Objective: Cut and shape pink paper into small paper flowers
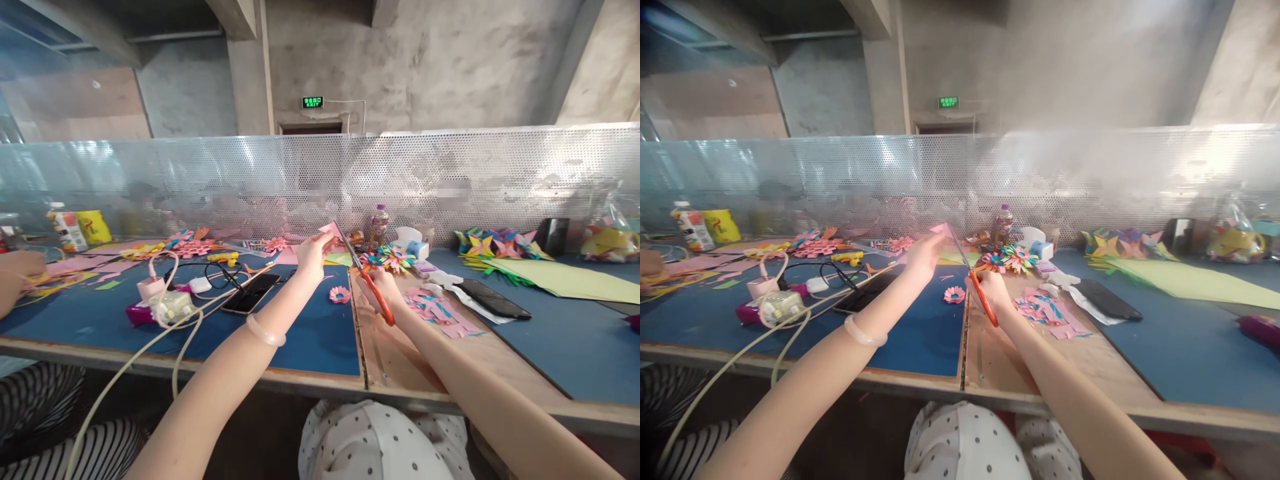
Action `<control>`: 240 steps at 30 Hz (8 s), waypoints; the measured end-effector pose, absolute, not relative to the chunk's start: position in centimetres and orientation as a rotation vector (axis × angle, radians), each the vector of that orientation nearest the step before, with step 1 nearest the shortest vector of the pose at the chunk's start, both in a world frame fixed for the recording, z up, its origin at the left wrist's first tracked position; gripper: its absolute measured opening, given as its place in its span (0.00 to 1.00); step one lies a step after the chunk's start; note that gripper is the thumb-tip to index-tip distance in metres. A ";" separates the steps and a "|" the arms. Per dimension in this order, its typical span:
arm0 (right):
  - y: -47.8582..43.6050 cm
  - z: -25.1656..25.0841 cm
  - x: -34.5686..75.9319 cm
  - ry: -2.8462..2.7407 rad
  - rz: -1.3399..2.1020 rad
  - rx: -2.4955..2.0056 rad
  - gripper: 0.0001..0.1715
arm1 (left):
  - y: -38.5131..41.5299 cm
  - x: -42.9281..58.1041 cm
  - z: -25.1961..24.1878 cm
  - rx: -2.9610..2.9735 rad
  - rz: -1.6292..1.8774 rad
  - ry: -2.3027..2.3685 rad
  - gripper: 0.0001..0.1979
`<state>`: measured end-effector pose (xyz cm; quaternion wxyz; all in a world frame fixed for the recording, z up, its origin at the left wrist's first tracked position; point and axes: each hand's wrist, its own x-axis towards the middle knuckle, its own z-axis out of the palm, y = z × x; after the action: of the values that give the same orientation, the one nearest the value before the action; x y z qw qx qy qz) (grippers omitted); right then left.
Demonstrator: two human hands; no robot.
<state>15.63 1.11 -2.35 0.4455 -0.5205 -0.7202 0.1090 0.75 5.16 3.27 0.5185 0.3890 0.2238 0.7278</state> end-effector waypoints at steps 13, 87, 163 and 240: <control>3.6 -3.2 17.7 -1.687 0.042 -1.833 0.21 | 5.2 0.5 3.1 1.148 1.713 0.611 0.10; 2.1 -2.1 17.2 -1.601 -0.402 -0.851 0.10 | 2.8 1.8 3.2 1.827 1.443 0.523 0.07; 3.0 -4.4 15.7 -1.613 -0.360 -1.153 0.18 | 4.8 1.9 0.6 1.563 1.174 0.825 0.15; 4.2 -2.6 18.4 -1.603 0.557 -0.863 0.09 | 5.4 1.8 0.0 1.688 0.984 0.757 0.20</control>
<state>18.40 4.17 -2.59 0.5800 -0.3692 -0.6860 0.2383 1.79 5.38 -0.03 0.4995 0.6978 0.3130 0.4070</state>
